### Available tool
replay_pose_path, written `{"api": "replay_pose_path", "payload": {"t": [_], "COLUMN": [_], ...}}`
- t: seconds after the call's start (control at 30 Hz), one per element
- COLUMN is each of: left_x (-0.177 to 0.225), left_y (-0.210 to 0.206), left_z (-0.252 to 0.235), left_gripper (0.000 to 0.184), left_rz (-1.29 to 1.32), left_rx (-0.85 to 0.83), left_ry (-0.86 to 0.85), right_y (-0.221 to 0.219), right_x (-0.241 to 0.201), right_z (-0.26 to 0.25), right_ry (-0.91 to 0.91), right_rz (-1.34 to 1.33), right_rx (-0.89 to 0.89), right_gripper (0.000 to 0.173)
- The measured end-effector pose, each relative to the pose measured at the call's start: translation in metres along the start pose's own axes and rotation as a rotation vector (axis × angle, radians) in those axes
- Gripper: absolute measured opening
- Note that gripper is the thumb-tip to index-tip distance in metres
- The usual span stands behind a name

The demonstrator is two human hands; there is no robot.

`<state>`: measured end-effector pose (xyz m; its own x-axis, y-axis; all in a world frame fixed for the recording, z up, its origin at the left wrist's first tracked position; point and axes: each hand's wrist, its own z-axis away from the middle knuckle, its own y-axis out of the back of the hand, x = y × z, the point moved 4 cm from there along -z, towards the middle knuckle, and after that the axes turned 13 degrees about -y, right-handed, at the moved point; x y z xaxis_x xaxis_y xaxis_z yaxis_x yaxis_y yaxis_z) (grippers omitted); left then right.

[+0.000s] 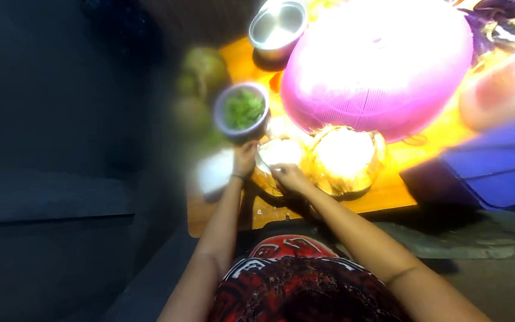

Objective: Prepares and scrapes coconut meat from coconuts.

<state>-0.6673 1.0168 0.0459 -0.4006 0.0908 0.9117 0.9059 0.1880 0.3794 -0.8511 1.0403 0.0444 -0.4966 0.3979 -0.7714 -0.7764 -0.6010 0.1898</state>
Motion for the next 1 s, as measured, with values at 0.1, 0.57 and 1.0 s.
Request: {"api": "replay_pose_path", "payload": {"t": [0.1,0.57,1.0], "left_x": [-0.005,0.0,-0.002], "left_y": [-0.001,0.001,-0.001], "left_z": [0.002,0.002,-0.003], "left_gripper": [0.026,0.025,0.024], "left_rz": [0.018,0.009,0.019], "left_rx": [-0.002,-0.006,-0.033], "left_ry": [-0.017,-0.001,-0.054], "right_y": [0.015,0.056,0.068], "right_x": [0.008,-0.009,-0.03], "right_z": [-0.009,-0.005,-0.028], "right_ry": [0.073,0.104,0.237], "right_rz": [0.113,0.387,0.555], "right_rx": [-0.067,-0.092,-0.121], "right_gripper": [0.025,0.022,0.018]}}
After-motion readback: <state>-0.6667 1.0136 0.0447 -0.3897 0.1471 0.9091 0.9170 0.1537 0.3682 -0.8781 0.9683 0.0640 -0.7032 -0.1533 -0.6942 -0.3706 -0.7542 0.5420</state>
